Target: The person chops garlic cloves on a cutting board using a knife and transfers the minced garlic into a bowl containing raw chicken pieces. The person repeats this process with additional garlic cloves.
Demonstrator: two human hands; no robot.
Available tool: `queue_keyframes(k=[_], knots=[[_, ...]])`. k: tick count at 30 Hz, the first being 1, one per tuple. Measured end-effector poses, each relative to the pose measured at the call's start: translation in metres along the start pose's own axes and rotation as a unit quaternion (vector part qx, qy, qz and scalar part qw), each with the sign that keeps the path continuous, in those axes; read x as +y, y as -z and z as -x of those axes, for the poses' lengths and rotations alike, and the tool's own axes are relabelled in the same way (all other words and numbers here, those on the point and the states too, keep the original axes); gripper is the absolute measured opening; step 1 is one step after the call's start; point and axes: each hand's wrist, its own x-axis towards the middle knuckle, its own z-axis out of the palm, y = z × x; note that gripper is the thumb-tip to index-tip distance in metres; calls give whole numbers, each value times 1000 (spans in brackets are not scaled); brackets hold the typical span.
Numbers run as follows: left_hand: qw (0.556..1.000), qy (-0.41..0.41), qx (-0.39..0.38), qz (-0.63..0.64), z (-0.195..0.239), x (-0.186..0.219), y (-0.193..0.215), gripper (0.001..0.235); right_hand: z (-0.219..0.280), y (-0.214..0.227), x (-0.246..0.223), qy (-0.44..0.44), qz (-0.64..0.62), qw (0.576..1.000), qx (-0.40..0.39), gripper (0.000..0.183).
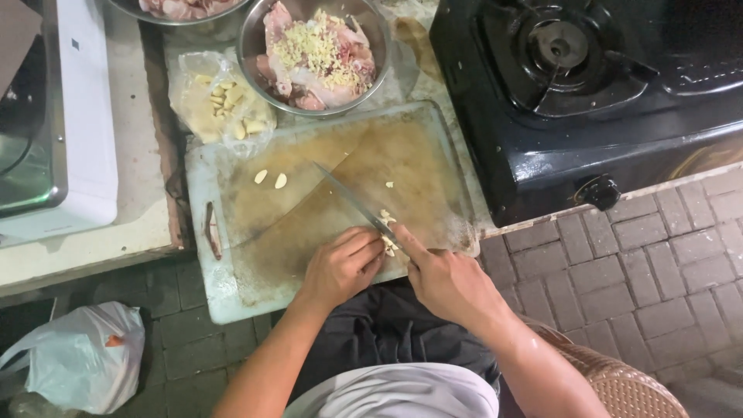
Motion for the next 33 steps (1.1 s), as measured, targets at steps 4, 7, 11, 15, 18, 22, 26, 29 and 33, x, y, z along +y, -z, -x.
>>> queue_keyframes(k=[4,7,11,15,18,22,26,29,33], knots=[[1000,1,14,-27,6,-6,-9,6,-1,-16,0,11,0,999,49,64],[999,-9,2,-50,6,-10,-10,9,-8,-34,1,18,3,996,86,61],[997,-22,-16,-74,1,-5,-4,19,-14,-40,-2,21,-6,994,106,60],[996,-31,-25,-74,-3,-2,2,10,-25,-31,-1,20,-31,994,98,61],[998,-18,-13,-66,-10,8,12,12,-22,-14,3,1,-46,998,42,65],[997,-21,-24,-68,-11,12,16,10,2,7,-4,-29,-32,999,-19,64],[997,-31,-25,-66,-6,6,9,9,17,-7,0,-9,-9,1000,24,63],[995,-33,-18,-96,-5,6,6,19,8,-36,3,6,-17,998,65,64],[994,-44,-16,-99,-4,2,5,20,-5,-47,-2,30,4,991,132,64]])
